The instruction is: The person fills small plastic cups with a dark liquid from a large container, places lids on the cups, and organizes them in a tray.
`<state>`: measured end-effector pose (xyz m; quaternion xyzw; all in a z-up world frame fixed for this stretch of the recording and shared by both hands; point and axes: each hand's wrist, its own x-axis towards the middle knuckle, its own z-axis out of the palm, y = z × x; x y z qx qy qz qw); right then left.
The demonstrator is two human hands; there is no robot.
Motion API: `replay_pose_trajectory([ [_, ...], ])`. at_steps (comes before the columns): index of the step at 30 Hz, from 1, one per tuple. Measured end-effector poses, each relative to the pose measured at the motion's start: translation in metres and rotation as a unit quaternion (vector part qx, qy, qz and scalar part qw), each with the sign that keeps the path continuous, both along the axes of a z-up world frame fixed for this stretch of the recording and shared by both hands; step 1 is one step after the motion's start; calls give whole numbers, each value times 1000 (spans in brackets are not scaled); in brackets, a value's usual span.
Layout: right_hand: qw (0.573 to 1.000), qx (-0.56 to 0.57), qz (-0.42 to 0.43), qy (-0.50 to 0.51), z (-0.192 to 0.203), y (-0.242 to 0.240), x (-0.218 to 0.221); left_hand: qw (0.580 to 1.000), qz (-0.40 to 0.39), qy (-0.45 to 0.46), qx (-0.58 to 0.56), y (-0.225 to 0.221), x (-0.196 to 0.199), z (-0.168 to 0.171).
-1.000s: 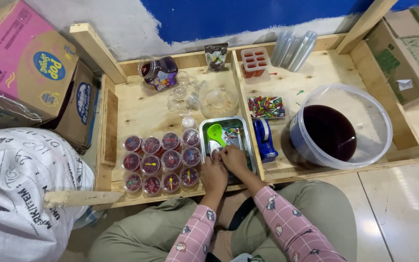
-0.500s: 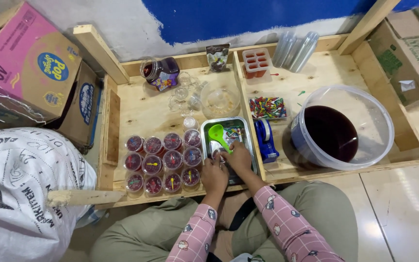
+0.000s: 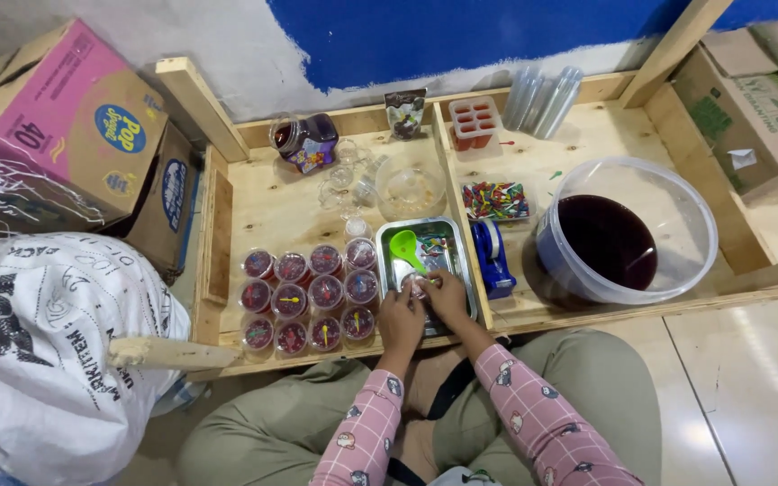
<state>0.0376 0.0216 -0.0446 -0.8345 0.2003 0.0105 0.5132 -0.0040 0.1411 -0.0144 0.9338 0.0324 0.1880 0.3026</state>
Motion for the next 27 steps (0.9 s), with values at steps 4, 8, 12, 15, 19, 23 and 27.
replay_pose_trajectory([
  [4, 999, 38, -26, -10, 20, -2, -5, 998, -38, -44, -6, 7, -9, 19],
  [8, 986, 153, -46, -40, 37, 6, -9, 994, -47, -77, -59, 16, -20, 38],
  [12, 969, 241, -30, -45, 57, 29, -21, 980, -27, -16, -198, 31, -37, 71],
  [15, 949, 311, -3, -41, 54, 45, -31, 978, -8, -29, -208, 56, -45, 76],
  [19, 944, 329, 17, -22, 52, 66, -45, 964, 17, 47, -262, 95, -49, 57],
  [23, 944, 329, 25, -18, 49, 89, -57, 945, 70, 195, -252, 126, -45, 50],
  [27, 960, 279, 31, -21, 35, 103, -59, 942, 105, 231, -221, 141, -44, 47],
])
